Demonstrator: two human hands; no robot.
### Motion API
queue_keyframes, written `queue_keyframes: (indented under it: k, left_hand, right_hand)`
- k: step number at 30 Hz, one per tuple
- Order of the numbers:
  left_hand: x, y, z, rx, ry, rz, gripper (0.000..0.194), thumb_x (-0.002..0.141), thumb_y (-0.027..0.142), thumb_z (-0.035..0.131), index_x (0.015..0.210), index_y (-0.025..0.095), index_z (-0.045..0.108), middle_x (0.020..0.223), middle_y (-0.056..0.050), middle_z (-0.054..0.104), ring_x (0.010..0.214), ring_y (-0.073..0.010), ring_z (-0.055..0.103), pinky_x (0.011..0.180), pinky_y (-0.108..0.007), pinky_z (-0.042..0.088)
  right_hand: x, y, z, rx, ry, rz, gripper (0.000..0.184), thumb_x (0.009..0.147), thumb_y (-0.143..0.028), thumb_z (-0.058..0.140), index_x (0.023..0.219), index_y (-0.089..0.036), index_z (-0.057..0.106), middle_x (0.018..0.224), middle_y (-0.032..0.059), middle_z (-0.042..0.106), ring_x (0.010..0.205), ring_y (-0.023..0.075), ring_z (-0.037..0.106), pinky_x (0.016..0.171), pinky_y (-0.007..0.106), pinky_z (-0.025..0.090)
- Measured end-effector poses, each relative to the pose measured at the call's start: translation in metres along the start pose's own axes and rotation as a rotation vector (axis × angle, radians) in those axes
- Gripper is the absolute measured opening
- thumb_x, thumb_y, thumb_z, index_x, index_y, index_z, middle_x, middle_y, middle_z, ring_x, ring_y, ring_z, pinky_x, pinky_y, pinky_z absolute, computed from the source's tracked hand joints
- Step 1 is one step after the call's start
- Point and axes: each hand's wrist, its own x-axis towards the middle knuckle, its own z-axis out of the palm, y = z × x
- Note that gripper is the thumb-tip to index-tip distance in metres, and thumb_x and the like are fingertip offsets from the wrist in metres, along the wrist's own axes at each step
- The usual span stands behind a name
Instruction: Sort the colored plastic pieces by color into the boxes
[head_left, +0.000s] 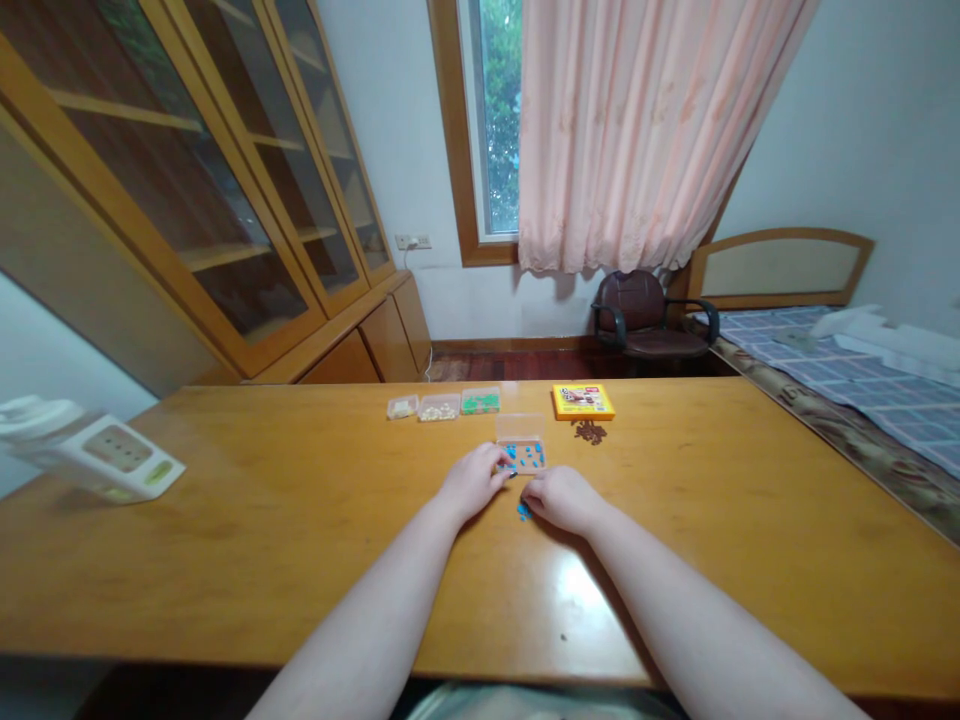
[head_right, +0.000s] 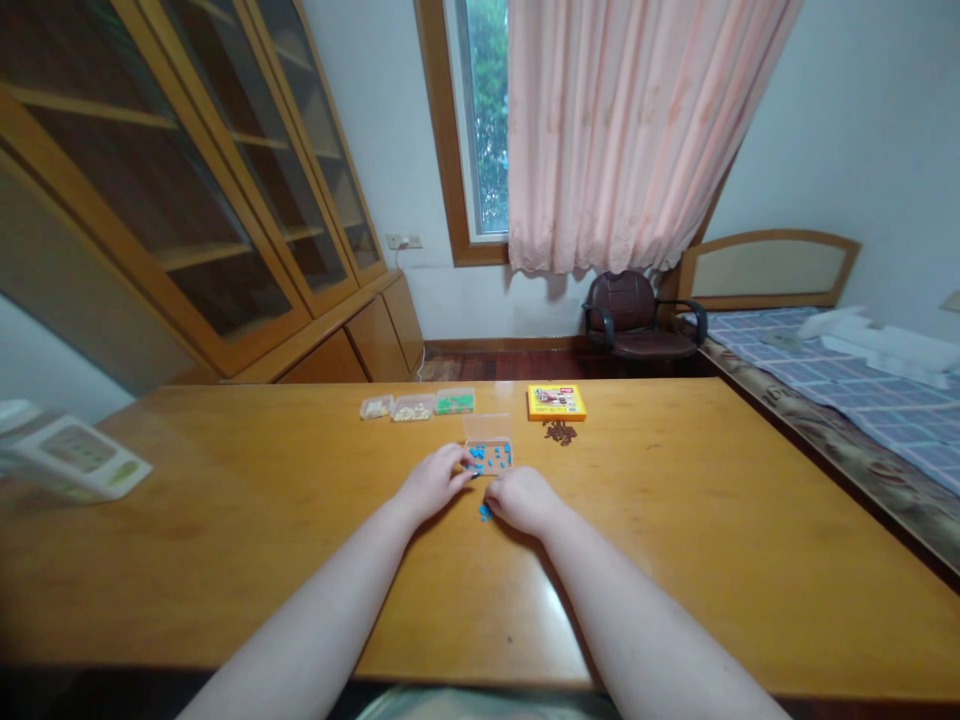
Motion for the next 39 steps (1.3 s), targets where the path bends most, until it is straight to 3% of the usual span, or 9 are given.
queue_keyframes:
  k: [4,8,11,16,21,25,29,34,39]
  left_hand:
    - [-0.007,0.008,-0.005,0.002,-0.252,0.167,0.010,0.078,0.028,0.061,0.086,0.022,0.062,0.090,-0.001,0.062,0.083,-0.0160,0.058,0.075,-0.025,0.044]
    - [-0.007,0.014,-0.002,0.058,-0.301,0.178,0.008,0.079,0.026,0.060,0.085,0.022,0.063,0.088,-0.001,0.064,0.081,-0.0168,0.058,0.072,-0.025,0.044]
    - [-0.006,0.014,-0.001,0.077,-0.317,0.163,0.008,0.079,0.027,0.059,0.083,0.022,0.064,0.086,-0.002,0.064,0.079,-0.0173,0.059,0.070,-0.025,0.043]
    - [-0.006,0.014,-0.003,0.072,-0.335,0.129,0.009,0.080,0.027,0.057,0.083,0.022,0.064,0.083,-0.002,0.065,0.076,-0.0173,0.059,0.066,-0.024,0.043]
    - [-0.007,0.010,-0.003,0.044,-0.353,0.093,0.008,0.078,0.024,0.058,0.082,0.021,0.064,0.083,-0.003,0.065,0.075,-0.0166,0.059,0.064,-0.024,0.042]
    - [-0.007,0.006,-0.003,0.004,-0.341,0.086,0.009,0.079,0.027,0.058,0.081,0.020,0.064,0.082,-0.002,0.064,0.074,-0.0158,0.058,0.065,-0.023,0.042]
    - [-0.002,0.003,-0.002,-0.041,-0.171,0.093,0.008,0.081,0.026,0.056,0.084,0.020,0.062,0.087,-0.002,0.062,0.079,-0.0156,0.058,0.072,-0.025,0.045]
    - [0.008,-0.002,0.002,-0.010,0.100,-0.013,0.020,0.086,0.025,0.052,0.104,0.019,0.059,0.104,-0.007,0.060,0.097,-0.0190,0.056,0.087,-0.032,0.044]
    - [0.000,0.002,-0.001,0.012,-0.076,0.097,0.016,0.085,0.026,0.054,0.097,0.023,0.063,0.100,-0.003,0.061,0.092,-0.0167,0.058,0.083,-0.027,0.044]
  right_hand:
    - [-0.002,0.013,0.010,0.034,0.218,0.102,0.027,0.089,-0.030,0.046,0.087,-0.020,0.071,0.080,0.0064,0.071,0.073,0.0156,0.062,0.069,0.023,0.040]
    - [-0.005,0.025,0.009,0.111,0.412,0.232,0.029,0.090,-0.031,0.044,0.102,-0.021,0.069,0.089,0.0077,0.071,0.079,0.0171,0.063,0.074,0.024,0.040]
    - [-0.007,0.026,0.003,0.191,0.304,0.244,0.030,0.088,-0.034,0.048,0.109,-0.023,0.067,0.087,0.0057,0.072,0.074,0.0167,0.063,0.068,0.024,0.041]
    - [-0.010,0.018,-0.005,0.323,0.038,0.045,0.022,0.083,-0.032,0.053,0.089,-0.026,0.073,0.085,0.0002,0.073,0.077,0.0152,0.064,0.068,0.022,0.042]
    - [-0.010,0.013,-0.003,0.333,-0.049,0.007,0.022,0.079,-0.027,0.055,0.092,-0.029,0.073,0.089,-0.0014,0.073,0.080,0.0156,0.065,0.070,0.022,0.043]
    - [-0.009,0.014,-0.002,0.299,-0.018,0.048,0.021,0.082,-0.030,0.054,0.091,-0.028,0.073,0.089,-0.0001,0.073,0.082,0.0164,0.065,0.070,0.023,0.043]
    - [-0.011,0.025,-0.009,0.239,0.078,0.181,0.022,0.084,-0.034,0.052,0.091,-0.025,0.071,0.086,0.0022,0.072,0.078,0.0162,0.064,0.068,0.023,0.042]
    - [-0.016,0.049,-0.024,0.095,0.145,0.519,0.024,0.085,-0.037,0.049,0.091,-0.023,0.069,0.089,0.0059,0.070,0.080,0.0203,0.063,0.064,0.027,0.041]
    - [-0.021,0.064,-0.027,0.046,0.047,0.740,0.023,0.083,-0.037,0.051,0.087,-0.021,0.067,0.088,0.0105,0.069,0.081,0.0245,0.064,0.062,0.029,0.042]
